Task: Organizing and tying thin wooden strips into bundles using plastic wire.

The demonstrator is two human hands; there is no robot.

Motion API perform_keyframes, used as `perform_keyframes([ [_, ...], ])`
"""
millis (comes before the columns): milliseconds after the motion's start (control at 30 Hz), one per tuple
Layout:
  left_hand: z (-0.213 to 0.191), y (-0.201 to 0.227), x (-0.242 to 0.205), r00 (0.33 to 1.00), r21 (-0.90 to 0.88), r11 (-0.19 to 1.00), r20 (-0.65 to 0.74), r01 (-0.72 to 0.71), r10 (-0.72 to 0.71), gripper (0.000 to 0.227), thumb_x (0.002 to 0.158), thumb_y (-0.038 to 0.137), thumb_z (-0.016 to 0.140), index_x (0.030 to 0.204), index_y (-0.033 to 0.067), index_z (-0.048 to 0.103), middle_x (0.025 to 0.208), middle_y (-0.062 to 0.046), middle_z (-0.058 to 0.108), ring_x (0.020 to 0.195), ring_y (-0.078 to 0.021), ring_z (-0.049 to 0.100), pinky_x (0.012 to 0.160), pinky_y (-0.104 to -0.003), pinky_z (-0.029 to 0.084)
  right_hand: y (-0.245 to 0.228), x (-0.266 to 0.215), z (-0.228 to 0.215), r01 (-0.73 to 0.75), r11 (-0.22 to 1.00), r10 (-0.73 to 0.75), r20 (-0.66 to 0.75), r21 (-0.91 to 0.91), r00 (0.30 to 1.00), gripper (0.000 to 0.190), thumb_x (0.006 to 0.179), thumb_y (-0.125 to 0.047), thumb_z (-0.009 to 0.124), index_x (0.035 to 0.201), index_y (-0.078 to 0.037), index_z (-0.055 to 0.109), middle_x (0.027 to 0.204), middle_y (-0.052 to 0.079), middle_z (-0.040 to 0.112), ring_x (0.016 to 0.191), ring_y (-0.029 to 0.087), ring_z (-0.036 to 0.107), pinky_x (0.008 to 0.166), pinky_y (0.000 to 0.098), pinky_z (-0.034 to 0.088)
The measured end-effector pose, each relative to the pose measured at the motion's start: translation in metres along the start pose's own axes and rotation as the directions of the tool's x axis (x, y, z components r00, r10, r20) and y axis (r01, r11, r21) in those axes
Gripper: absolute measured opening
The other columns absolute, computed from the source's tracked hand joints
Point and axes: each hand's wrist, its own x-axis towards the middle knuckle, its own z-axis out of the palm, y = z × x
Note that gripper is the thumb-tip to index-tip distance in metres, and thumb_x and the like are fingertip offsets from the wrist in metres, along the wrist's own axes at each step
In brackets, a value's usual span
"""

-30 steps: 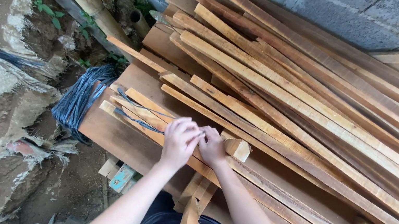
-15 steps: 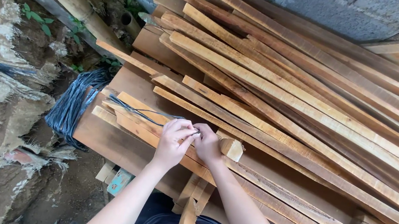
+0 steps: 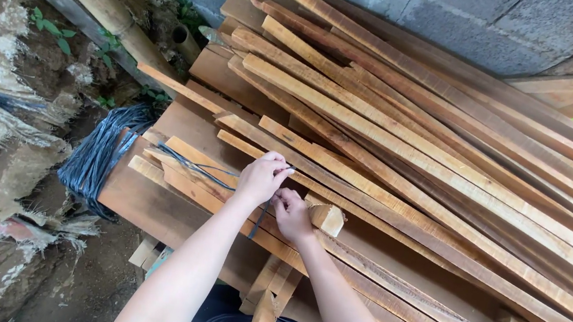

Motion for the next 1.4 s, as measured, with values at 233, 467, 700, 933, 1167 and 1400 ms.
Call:
perform_keyframes([
  [233,-0.013,0.009,-0.001,0.983,0.007,0.993,0.138,0.12,-0.12,0.024,0.096,0.042,0.064,0.107,0.0261,0.078,0.112,0.006,0.073,0.101,-0.0257,0.073,0.087,-0.046,0.06,0.008,0.001,0.002,-0.062,0.998,0.062,0.001,-0.009,0.998,0.009,0.092,-0.021,0.069,0.085,-0.019,0.073,0.076,0.007,0.068,0.079,0.022,0.068,0.074,0.0346,0.055],
  [467,-0.079,0.046,-0.027,0.865,0.214,0.972,0.465,0.098,-0.19,0.053,0.1,0.058,0.047,0.127,0.0173,0.069,0.118,-0.01,0.075,0.114,-0.0338,0.07,0.097,-0.051,0.055,-0.016,0.004,-0.003,-0.092,0.996,0.092,-0.006,0.019,0.996,0.021,0.1,-0.018,0.063,0.084,-0.007,0.072,0.073,0.018,0.065,0.075,0.029,0.069,0.072,0.0388,0.054],
  [700,-0.053,0.003,-0.055,0.862,0.423,0.905,0.472,-0.04,-0.183,0.03,0.101,0.041,0.048,0.099,0.0228,0.071,0.092,-0.01,0.076,0.101,-0.0333,0.072,0.09,-0.047,0.055,-0.009,0.006,-0.001,-0.042,0.996,0.041,-0.007,-0.078,0.999,0.025,0.104,-0.027,0.059,0.086,-0.015,0.071,0.069,0.013,0.066,0.079,0.036,0.071,0.069,0.0405,0.057],
  [933,-0.033,0.013,-0.056,0.832,0.306,0.934,0.458,0.184,-0.314,0.033,0.097,0.047,0.055,0.11,0.018,0.064,0.102,-0.016,0.075,0.107,-0.0357,0.072,0.089,-0.048,0.055,-0.01,0.003,0.001,-0.021,0.995,0.014,-0.071,-0.096,0.997,0.025,0.105,-0.027,0.059,0.087,-0.014,0.069,0.071,0.016,0.068,0.077,0.035,0.072,0.069,0.0404,0.058],
  [1167,-0.037,0.012,-0.058,0.841,0.231,0.931,0.408,0.282,-0.356,0.033,0.101,0.04,0.048,0.102,0.0164,0.071,0.105,-0.019,0.074,0.112,-0.0388,0.068,0.093,-0.051,0.055,-0.016,0.003,-0.002,-0.017,0.998,0.01,-0.127,-0.058,0.992,0.016,0.101,-0.023,0.065,0.088,-0.017,0.072,0.072,0.008,0.075,0.07,0.025,0.074,0.064,0.0348,0.059],
  [1400,-0.018,-0.022,-0.052,0.836,0.122,0.942,0.437,0.311,-0.333,0.035,0.102,0.036,0.045,0.1,0.0134,0.071,0.105,-0.022,0.073,0.113,-0.0409,0.066,0.095,-0.052,0.053,0.004,-0.01,-0.004,0.258,0.947,-0.253,0.05,-0.189,0.966,0.023,0.085,-0.01,0.071,0.105,-0.019,0.065,0.1,0.003,0.075,0.096,0.028,0.071,0.082,0.0401,0.059],
])
